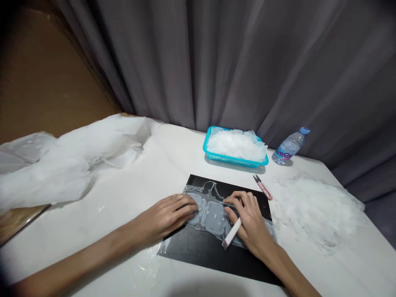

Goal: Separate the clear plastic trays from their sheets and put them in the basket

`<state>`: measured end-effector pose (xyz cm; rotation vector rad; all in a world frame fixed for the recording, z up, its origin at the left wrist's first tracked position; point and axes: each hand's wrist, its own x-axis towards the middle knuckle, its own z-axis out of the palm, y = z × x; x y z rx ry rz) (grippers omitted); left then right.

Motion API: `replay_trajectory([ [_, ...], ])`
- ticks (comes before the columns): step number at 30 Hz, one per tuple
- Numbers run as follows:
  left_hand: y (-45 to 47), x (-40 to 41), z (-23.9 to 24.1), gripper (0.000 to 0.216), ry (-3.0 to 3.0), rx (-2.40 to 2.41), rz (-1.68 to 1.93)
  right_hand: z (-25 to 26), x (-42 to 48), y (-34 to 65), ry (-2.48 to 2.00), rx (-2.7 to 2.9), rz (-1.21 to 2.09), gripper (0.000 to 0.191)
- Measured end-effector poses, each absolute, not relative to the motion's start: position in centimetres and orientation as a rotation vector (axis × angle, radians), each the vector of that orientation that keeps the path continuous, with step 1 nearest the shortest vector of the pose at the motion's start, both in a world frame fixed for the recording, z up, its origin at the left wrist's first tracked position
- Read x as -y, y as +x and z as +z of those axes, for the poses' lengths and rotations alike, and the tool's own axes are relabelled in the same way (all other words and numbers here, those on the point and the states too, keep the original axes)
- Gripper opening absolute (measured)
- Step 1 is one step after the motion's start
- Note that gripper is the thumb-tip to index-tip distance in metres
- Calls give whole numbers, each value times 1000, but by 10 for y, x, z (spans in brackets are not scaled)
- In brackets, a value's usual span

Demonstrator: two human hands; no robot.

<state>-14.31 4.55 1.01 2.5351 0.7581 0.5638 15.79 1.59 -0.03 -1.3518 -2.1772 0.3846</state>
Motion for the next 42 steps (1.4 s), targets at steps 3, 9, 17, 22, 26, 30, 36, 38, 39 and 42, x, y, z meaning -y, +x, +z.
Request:
replay_trajectory([
  [3,-143,-41,21,27,2501,-637,515,2,-7,154,-1269,2084,455,46],
  [9,-159,-35,29,52,2360,-600,447,22,4,131,-1198,2044,914,66],
  [17,-178,-30,25,53,2519,-595,311,30,-4,95,-1225,2054,1110,17],
  [22,-180,-28,22,51,2511,-672,356,25,-13,89,-1161,2067,1174,10],
  [26,-180,-23,22,45,2555,-699,320,20,-11,87,-1127,2103,1131,11],
  [30,-178,-20,27,44,2600,-741,318,15,-3,84,-1078,2161,1016,10],
  [36,-179,-15,26,47,2630,-768,335,11,1,79,-1024,2243,899,10],
  [38,-180,-13,24,48,2642,-776,335,10,2,75,-1004,2271,825,10],
  [39,-179,-13,23,48,2649,-782,337,10,2,74,-995,2290,786,11],
  [42,-179,-11,21,48,2662,-776,364,12,3,74,-979,2371,671,13],
])
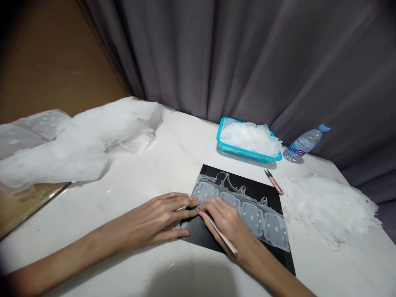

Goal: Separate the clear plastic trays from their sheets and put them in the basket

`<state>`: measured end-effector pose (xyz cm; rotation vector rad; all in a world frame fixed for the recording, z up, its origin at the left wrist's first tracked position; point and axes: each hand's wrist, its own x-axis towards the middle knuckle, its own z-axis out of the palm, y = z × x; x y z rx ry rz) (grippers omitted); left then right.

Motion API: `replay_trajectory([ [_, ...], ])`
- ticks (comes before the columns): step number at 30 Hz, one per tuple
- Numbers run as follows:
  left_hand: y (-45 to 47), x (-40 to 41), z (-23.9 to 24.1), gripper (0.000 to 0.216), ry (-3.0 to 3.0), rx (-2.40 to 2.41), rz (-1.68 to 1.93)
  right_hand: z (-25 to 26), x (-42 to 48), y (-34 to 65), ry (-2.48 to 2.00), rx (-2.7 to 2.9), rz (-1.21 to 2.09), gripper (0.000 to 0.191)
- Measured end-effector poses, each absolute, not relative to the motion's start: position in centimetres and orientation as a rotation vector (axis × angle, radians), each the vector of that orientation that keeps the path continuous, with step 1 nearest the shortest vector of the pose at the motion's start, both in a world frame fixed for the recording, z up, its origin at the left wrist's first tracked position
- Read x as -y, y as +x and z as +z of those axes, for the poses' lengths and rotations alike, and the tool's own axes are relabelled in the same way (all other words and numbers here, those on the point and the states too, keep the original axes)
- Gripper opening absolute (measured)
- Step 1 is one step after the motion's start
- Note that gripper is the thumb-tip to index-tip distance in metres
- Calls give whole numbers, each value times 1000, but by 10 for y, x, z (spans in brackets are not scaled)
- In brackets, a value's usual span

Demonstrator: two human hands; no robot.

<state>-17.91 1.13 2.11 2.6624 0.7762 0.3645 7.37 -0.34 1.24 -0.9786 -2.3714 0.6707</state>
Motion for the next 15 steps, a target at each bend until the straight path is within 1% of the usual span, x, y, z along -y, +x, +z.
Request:
replay_trajectory([
  [3,-178,-11,21,46,2675,-749,407,17,4,80,-1007,2425,655,13],
  [9,-174,-8,26,42,2811,-785,409,18,5,89,-1063,2293,890,10],
  [12,-170,-4,26,37,2888,-791,386,15,5,86,-1049,2284,879,10],
  [15,-168,-1,21,36,2929,-773,406,10,4,82,-1005,2318,781,10],
])
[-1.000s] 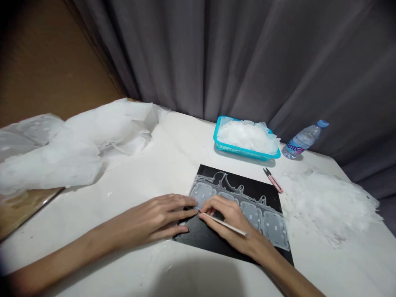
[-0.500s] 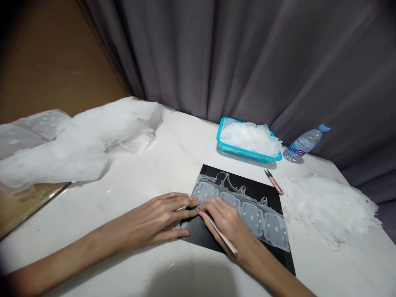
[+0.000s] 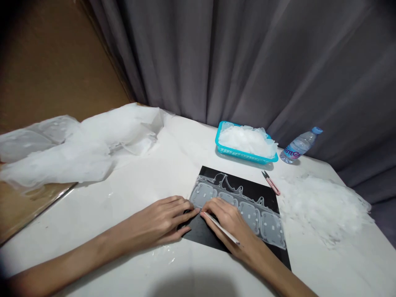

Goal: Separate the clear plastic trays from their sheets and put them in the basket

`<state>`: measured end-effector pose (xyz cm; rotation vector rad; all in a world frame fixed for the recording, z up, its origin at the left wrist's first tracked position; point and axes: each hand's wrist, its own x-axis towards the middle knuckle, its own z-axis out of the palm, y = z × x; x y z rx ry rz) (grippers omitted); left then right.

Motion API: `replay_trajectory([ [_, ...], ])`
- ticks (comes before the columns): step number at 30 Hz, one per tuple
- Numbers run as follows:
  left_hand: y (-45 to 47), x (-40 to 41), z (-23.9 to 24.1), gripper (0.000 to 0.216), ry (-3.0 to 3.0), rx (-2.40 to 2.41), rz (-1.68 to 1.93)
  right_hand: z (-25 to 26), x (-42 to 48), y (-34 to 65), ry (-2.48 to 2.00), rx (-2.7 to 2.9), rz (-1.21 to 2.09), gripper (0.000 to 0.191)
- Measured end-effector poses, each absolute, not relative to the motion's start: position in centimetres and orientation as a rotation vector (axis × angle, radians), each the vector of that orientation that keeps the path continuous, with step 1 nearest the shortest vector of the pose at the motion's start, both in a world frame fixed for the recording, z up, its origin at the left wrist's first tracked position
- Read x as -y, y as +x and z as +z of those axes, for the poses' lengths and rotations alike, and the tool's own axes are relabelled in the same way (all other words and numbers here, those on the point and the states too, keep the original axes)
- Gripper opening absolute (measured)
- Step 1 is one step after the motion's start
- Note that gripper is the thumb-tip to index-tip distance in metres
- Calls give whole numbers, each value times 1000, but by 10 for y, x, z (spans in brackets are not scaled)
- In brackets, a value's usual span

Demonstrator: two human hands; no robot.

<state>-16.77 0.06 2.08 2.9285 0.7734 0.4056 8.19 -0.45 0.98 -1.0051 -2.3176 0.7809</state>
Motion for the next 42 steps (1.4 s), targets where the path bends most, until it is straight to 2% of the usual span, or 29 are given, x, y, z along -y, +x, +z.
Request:
replay_trajectory([
  [5,-167,0,13,37,2893,-784,473,-10,1,79,-889,2456,280,12],
  [8,-167,-1,12,38,2863,-772,512,-19,-1,80,-839,2557,125,17],
  [11,-166,0,11,41,2872,-749,546,-12,-2,82,-844,2518,237,18],
  [16,-166,0,12,44,2884,-743,571,15,0,83,-980,2376,763,10],
  [19,-166,0,14,41,2867,-743,547,21,0,83,-998,2333,849,9],
  [23,-166,-2,15,38,2845,-733,530,15,-2,80,-956,2365,801,11],
  [30,-166,0,13,39,2816,-748,534,5,1,79,-904,2441,465,15],
  [38,-168,0,14,38,2815,-737,519,19,3,86,-1025,2429,695,12],
  [42,-168,-1,13,39,2834,-731,533,8,0,80,-967,2479,531,14],
])
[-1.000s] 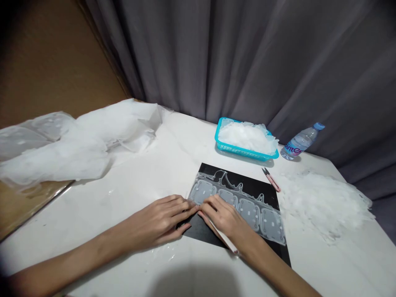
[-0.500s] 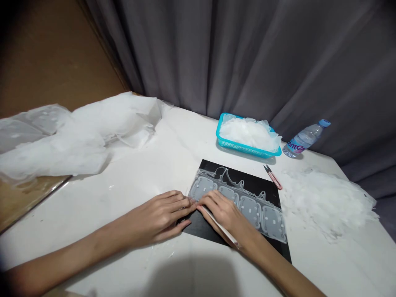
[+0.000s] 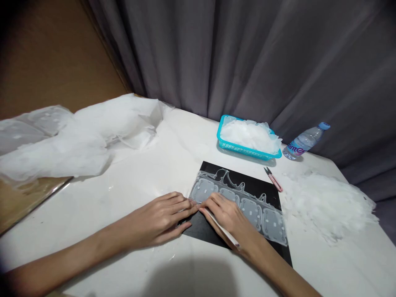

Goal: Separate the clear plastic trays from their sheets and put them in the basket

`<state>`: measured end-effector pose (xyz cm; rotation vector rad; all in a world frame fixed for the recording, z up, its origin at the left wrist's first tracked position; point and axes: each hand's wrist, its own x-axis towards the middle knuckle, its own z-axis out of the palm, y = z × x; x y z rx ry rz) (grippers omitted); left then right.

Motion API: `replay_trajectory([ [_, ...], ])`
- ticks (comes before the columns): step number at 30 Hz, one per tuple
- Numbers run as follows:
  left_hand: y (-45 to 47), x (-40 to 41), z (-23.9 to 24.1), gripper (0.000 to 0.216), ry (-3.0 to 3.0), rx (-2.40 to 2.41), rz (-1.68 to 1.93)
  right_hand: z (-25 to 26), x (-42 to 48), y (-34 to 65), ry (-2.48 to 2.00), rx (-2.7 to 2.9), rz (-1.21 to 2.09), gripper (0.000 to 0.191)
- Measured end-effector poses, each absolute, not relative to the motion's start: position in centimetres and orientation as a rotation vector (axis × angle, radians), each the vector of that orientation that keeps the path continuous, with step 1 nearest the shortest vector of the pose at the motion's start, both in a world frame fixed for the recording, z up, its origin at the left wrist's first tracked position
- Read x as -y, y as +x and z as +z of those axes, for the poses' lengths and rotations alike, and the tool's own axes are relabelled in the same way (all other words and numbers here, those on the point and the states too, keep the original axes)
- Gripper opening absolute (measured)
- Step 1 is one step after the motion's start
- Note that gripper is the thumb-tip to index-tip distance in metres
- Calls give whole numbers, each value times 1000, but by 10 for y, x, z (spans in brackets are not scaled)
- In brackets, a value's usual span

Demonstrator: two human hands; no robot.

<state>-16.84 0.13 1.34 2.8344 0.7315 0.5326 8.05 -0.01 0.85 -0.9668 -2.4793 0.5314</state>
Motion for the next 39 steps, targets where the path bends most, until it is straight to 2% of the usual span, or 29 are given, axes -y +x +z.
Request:
replay_trajectory([
  [3,-167,-2,13,38,2815,-730,581,-7,-1,81,-913,2539,231,19],
  [6,-166,-2,14,36,2792,-734,595,-19,-2,84,-898,2581,72,31],
  [8,-166,-3,14,35,2782,-735,582,-20,-3,84,-897,2585,92,34],
  [11,-164,-3,16,33,2751,-739,555,-11,-13,81,-879,2538,291,26],
  [14,-162,-3,17,30,2714,-760,547,8,-41,88,-1055,2232,463,23],
  [19,-161,-4,21,26,2605,-806,555,41,-89,128,-1416,1644,254,34],
  [23,-164,-13,22,24,2352,-962,549,48,-70,129,-1347,1678,389,30],
  [25,-162,-21,20,34,2170,-1005,591,47,-44,113,-1257,1742,478,27],
  [28,-155,-32,16,53,1982,-1018,657,49,-12,90,-1067,2048,804,22],
  [31,-148,-38,9,43,1909,-1031,656,55,-4,87,-912,2254,1003,27],
  [36,-144,-40,-6,37,1937,-1063,712,49,-36,107,-1027,2126,594,40],
  [39,-141,-39,-6,36,1984,-1128,777,30,-52,110,-1076,2223,513,32],
])
